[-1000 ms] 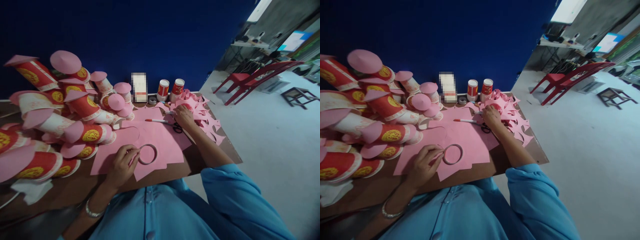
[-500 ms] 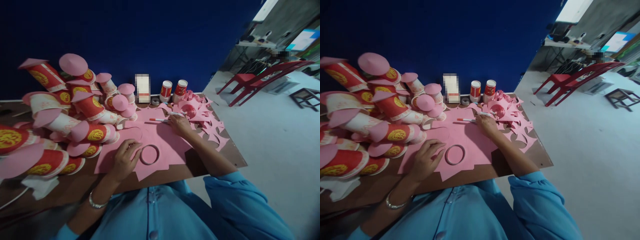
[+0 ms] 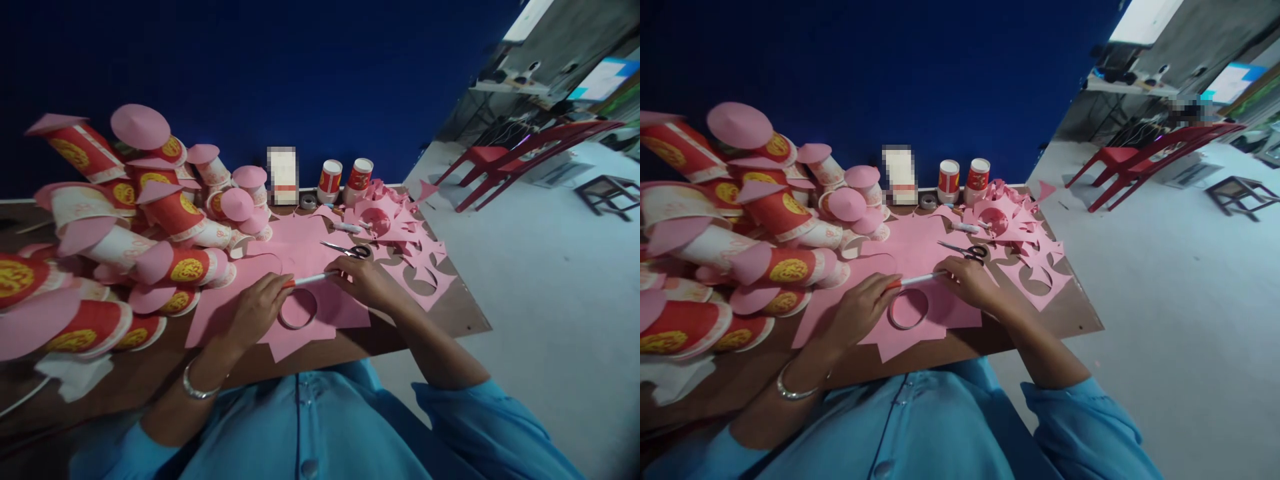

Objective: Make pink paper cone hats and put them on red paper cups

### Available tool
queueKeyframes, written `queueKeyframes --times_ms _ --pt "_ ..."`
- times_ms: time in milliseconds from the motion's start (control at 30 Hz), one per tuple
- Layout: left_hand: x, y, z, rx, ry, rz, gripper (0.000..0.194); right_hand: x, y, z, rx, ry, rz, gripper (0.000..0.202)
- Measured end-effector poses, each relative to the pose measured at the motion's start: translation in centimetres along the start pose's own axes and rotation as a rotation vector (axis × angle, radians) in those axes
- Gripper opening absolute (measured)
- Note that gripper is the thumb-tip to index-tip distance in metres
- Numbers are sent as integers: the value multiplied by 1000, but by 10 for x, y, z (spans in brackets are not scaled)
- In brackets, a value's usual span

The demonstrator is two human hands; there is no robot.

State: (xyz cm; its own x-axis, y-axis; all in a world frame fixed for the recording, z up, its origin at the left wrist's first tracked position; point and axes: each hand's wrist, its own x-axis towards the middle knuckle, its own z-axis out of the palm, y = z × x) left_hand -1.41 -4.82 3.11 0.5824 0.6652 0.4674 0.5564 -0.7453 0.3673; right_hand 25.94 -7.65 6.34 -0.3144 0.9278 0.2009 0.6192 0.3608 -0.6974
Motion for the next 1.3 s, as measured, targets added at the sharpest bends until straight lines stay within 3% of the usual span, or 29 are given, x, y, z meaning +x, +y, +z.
queueKeyframes --times_ms 133,200,333,400,467,533,667,767,867,967,1067,1200,1300 --pt "4 8 -7 -39 -50 29 32 -1 5 15 671 157 157 24" --pt "7 9 -11 -11 -77 50 37 2 11 17 890 292 211 24" --pt "17 -2 -11 42 -65 -14 36 7 32 -11 1009 633 198 28" --pt "29 -11 -5 23 -74 -104 27 7 43 -30 1032 778 187 35" --pt "45 -20 8 11 -158 -86 22 6 49 -40 1060 894 245 35" --pt "63 -26 24 10 -260 -18 21 5 49 -39 1068 898 276 32" --pt "87 -31 51 49 -334 36 23 0 40 -21 1059 753 314 31" --pt "89 -36 57 74 -279 67 33 -6 37 -13 1035 728 318 30" --pt "82 -43 52 5 -221 26 32 -14 40 -12 1034 740 326 29" --pt "66 -42 37 -46 -174 21 34 -19 43 -9 1060 757 354 30" --pt "40 -27 18 25 -92 39 26 -21 44 -6 1075 797 366 34" --pt "-7 6 0 99 -124 31 33 -24 45 -2 1066 809 381 37" --pt "-33 30 -3 187 -191 6 43 -25 44 1 1036 781 393 36"
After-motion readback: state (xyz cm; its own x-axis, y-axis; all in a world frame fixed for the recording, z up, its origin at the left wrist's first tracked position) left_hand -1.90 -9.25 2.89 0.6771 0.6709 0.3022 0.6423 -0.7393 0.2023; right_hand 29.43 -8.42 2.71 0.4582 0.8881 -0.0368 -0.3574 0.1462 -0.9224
